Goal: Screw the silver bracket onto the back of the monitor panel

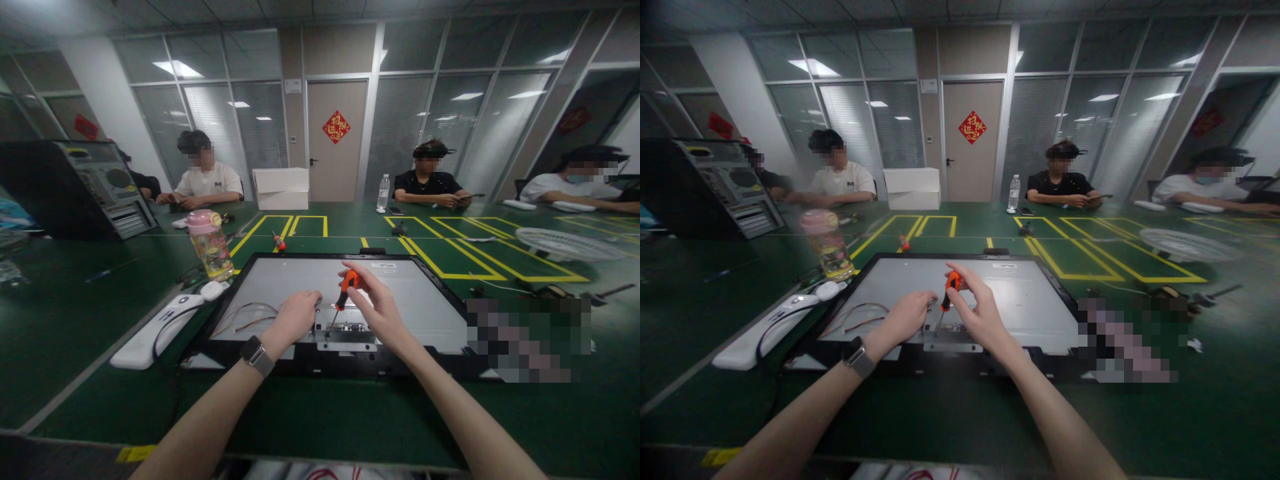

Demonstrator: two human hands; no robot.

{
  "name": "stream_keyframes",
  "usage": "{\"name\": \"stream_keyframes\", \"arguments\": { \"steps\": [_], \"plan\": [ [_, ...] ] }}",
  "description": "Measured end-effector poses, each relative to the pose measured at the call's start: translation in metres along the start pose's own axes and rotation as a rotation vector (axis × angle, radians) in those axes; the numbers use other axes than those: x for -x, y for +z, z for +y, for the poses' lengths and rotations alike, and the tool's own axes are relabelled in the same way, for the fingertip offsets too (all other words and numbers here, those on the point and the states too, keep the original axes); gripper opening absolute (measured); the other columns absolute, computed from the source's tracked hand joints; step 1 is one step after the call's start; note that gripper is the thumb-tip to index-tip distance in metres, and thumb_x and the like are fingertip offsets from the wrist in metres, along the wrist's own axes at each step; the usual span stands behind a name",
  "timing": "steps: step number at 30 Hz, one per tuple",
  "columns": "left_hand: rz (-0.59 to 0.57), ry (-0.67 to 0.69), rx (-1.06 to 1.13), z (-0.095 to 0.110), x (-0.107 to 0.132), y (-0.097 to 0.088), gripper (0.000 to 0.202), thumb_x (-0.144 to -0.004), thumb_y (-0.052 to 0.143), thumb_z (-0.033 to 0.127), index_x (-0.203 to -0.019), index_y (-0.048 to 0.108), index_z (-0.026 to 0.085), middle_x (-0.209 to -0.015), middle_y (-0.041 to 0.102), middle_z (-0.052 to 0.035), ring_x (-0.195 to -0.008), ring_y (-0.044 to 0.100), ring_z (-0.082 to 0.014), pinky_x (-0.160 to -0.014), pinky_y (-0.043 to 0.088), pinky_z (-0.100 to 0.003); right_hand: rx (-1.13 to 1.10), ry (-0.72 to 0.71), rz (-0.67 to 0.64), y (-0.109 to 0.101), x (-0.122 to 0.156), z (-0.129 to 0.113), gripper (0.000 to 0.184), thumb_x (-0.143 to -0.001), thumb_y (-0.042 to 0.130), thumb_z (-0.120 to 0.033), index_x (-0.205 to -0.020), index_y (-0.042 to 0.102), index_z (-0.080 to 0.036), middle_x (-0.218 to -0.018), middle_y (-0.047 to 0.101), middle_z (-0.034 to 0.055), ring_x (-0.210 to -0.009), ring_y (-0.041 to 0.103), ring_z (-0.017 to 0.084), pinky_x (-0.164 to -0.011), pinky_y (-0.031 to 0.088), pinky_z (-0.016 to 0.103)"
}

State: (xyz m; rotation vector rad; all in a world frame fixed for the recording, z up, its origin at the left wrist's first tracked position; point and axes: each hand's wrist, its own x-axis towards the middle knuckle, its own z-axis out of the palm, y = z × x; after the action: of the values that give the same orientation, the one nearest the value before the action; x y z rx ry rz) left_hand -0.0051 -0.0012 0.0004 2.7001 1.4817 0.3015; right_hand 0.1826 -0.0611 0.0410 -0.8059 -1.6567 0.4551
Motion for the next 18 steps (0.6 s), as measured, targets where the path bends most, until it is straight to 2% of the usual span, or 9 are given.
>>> {"name": "stream_keyframes", "arguments": {
  "steps": [2,3,8,10,13,18],
  "plan": [
    [-0.005,-0.004,-0.003,0.000,-0.001,0.001,0.035,-0.092,0.036,0.010,-0.119,0.059,0.017,-0.111,0.068,-0.0119,-0.107,0.063,-0.0234,-0.093,0.046,-0.035,-0.083,0.035,-0.055,0.000,0.000,0.002,0.042,-0.094,0.051,-0.025,-0.136,0.051,-0.028,-0.110,0.068,0.0079,-0.087,0.070,0.018,-0.082,0.058,0.039],
    [-0.007,-0.004,-0.003,0.000,-0.001,0.001,0.035,-0.092,0.037,0.009,-0.119,0.058,0.017,-0.112,0.068,-0.0118,-0.107,0.062,-0.0232,-0.093,0.046,-0.035,-0.100,0.050,-0.041,0.001,0.000,0.004,0.044,-0.093,0.051,-0.025,-0.137,0.050,-0.028,-0.110,0.068,0.0076,-0.085,0.070,0.018,-0.081,0.058,0.039],
    [0.002,0.005,0.003,0.000,0.000,0.000,0.036,-0.090,0.038,0.007,-0.117,0.059,0.016,-0.112,0.068,-0.0123,-0.109,0.062,-0.0229,-0.095,0.046,-0.034,0.047,0.019,0.283,-0.001,0.000,0.012,0.040,-0.085,0.066,-0.028,-0.124,0.060,-0.026,-0.095,0.067,0.0036,-0.078,0.065,0.018,-0.074,0.057,0.037],
    [0.003,0.005,0.002,0.000,0.000,-0.001,0.036,-0.090,0.037,0.008,-0.117,0.060,0.015,-0.112,0.069,-0.0124,-0.108,0.063,-0.0231,-0.094,0.046,-0.035,0.151,-0.024,0.364,-0.004,0.000,0.013,0.034,-0.085,0.067,-0.028,-0.118,0.063,-0.026,-0.090,0.063,0.0024,-0.075,0.060,0.017,-0.071,0.054,0.035],
    [0.000,0.000,0.000,0.000,0.000,-0.001,0.036,-0.090,0.037,0.007,-0.117,0.060,0.015,-0.112,0.069,-0.0124,-0.107,0.063,-0.0233,-0.094,0.046,-0.035,0.273,-0.084,0.385,-0.007,0.000,0.010,0.026,-0.086,0.065,-0.027,-0.112,0.064,-0.025,-0.085,0.058,0.0016,-0.072,0.054,0.016,-0.064,0.049,0.032],
    [-0.008,-0.001,-0.003,0.002,0.000,-0.003,0.037,-0.090,0.037,0.007,-0.118,0.060,0.015,-0.113,0.069,-0.0124,-0.108,0.063,-0.0229,-0.095,0.046,-0.035,0.316,-0.117,0.348,-0.006,0.000,0.007,0.020,-0.087,0.063,-0.025,-0.107,0.065,-0.025,-0.084,0.058,0.0021,-0.069,0.053,0.016,-0.060,0.047,0.030]
  ]
}}
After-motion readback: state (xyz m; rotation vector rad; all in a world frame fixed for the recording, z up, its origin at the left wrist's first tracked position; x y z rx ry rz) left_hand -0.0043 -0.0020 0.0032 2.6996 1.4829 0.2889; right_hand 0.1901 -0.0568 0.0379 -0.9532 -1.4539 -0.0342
